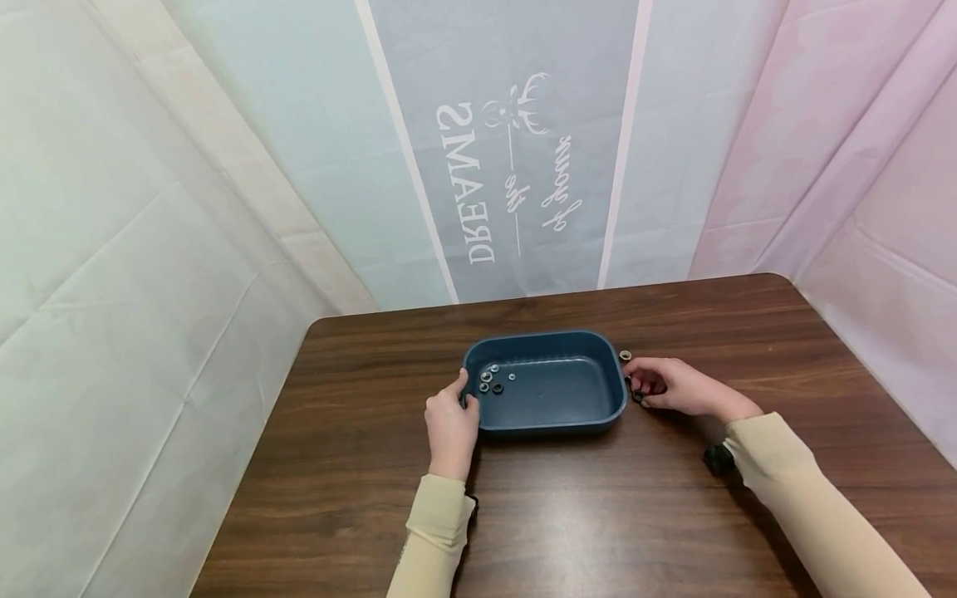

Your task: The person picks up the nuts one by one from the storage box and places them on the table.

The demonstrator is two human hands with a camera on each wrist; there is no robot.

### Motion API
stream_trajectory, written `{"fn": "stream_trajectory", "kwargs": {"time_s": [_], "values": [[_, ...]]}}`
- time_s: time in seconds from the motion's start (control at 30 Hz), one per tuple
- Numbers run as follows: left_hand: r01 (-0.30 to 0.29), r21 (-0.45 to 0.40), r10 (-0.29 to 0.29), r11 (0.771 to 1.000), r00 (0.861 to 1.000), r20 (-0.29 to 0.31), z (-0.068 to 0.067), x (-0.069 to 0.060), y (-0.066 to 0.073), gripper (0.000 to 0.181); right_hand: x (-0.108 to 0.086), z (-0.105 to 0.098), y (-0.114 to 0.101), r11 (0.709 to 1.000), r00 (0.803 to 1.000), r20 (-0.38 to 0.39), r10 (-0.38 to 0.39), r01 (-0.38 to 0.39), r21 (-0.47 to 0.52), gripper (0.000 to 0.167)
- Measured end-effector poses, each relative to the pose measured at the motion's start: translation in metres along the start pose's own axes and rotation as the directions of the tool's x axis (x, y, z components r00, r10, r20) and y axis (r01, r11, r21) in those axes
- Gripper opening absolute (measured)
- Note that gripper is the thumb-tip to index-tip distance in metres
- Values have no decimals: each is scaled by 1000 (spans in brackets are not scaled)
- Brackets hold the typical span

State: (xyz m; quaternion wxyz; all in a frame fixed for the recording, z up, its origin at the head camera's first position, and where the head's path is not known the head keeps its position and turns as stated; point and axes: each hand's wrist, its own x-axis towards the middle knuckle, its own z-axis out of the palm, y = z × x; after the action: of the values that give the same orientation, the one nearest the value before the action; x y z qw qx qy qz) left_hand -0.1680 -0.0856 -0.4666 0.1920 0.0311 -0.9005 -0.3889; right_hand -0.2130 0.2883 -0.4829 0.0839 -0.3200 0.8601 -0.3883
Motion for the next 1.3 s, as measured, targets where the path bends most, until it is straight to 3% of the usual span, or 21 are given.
{"fn": "stream_trajectory", "kwargs": {"time_s": [0.6,0.83,1.3], "values": [[13,-13,-13,1000,1000,2,-1,1,0,44,-1,2,-1,999,1000,5,31,-31,-20,43],[20,-10,-20,1000,1000,2,-1,1,2,43,-3,1,-2,1000,1000,-15,7,-7,-14,43],[4,-16,-4,1000,1000,-2,-2,0,2,44,-8,-14,-15,1000,1000,-13,26,-26,-4,47]]}}
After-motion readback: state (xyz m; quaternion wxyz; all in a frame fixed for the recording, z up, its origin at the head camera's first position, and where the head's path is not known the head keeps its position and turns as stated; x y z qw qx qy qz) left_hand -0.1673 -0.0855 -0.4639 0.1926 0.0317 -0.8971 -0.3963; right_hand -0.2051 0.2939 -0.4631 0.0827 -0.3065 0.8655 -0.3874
